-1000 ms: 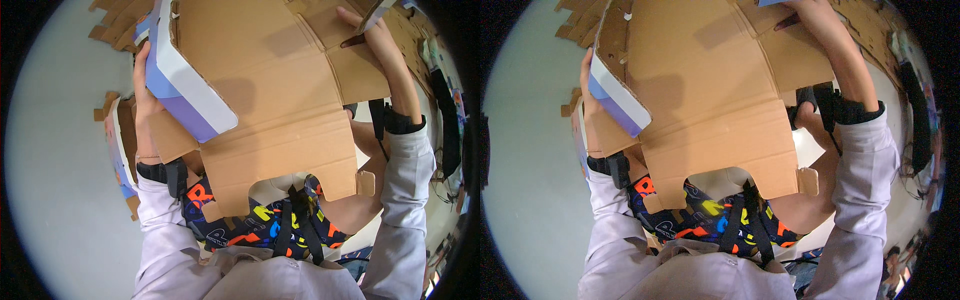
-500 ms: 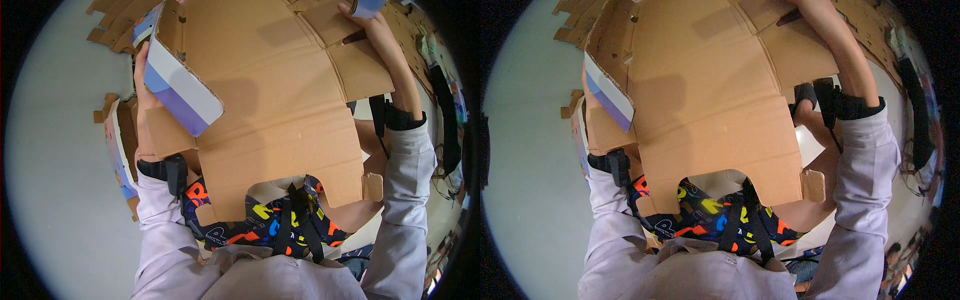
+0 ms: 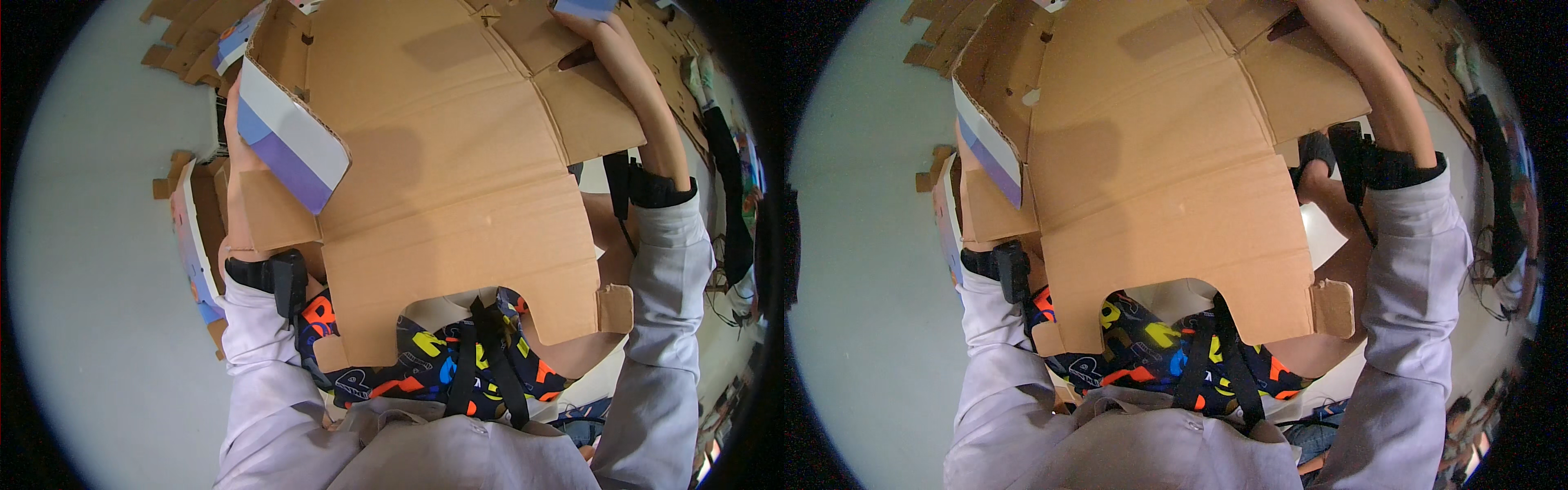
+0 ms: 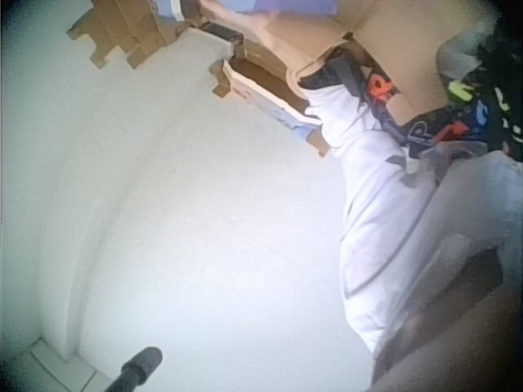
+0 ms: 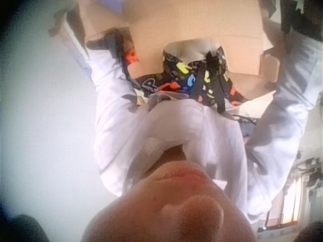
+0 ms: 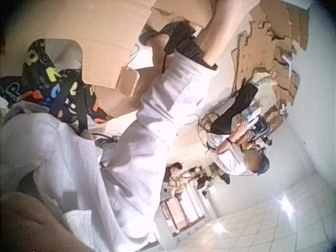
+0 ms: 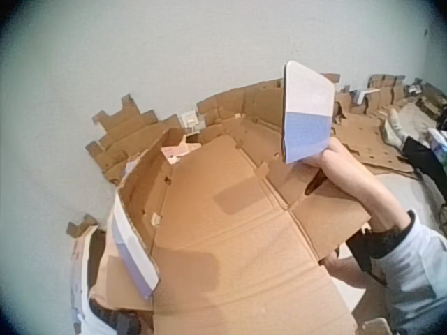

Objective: The person is assembling pieces of a cardboard fruit-themed furniture or display unit.

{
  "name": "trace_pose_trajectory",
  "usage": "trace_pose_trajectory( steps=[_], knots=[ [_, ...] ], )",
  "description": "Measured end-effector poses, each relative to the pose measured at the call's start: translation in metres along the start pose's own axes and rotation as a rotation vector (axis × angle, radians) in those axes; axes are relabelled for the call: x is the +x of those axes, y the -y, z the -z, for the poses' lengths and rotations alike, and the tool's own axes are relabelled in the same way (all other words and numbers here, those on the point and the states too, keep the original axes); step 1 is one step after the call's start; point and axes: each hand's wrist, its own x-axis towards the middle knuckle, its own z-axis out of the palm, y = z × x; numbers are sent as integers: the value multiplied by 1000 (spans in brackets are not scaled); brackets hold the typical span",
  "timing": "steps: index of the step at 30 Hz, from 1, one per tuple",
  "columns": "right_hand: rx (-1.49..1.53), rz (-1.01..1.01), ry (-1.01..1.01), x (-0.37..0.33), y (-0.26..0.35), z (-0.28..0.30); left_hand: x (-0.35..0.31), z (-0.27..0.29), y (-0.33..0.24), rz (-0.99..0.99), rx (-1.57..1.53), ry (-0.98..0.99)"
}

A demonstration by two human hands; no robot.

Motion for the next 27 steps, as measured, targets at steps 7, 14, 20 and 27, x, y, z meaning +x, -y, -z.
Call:
trace_pose_trajectory(
  steps=[7,14,20,27],
  knots=[
    [10,-45,45,-6,8,4,0,-2,1,-25,-3,24],
    [57,-71,36,0,3,5,0,-7,2,-43,0,44],
    [5,4,-38,-1,2,1,8,4,-1,-49,-8,65],
    [203,63,-220,-2,10,10,10,41,-7,-43,57,62]
  ],
)
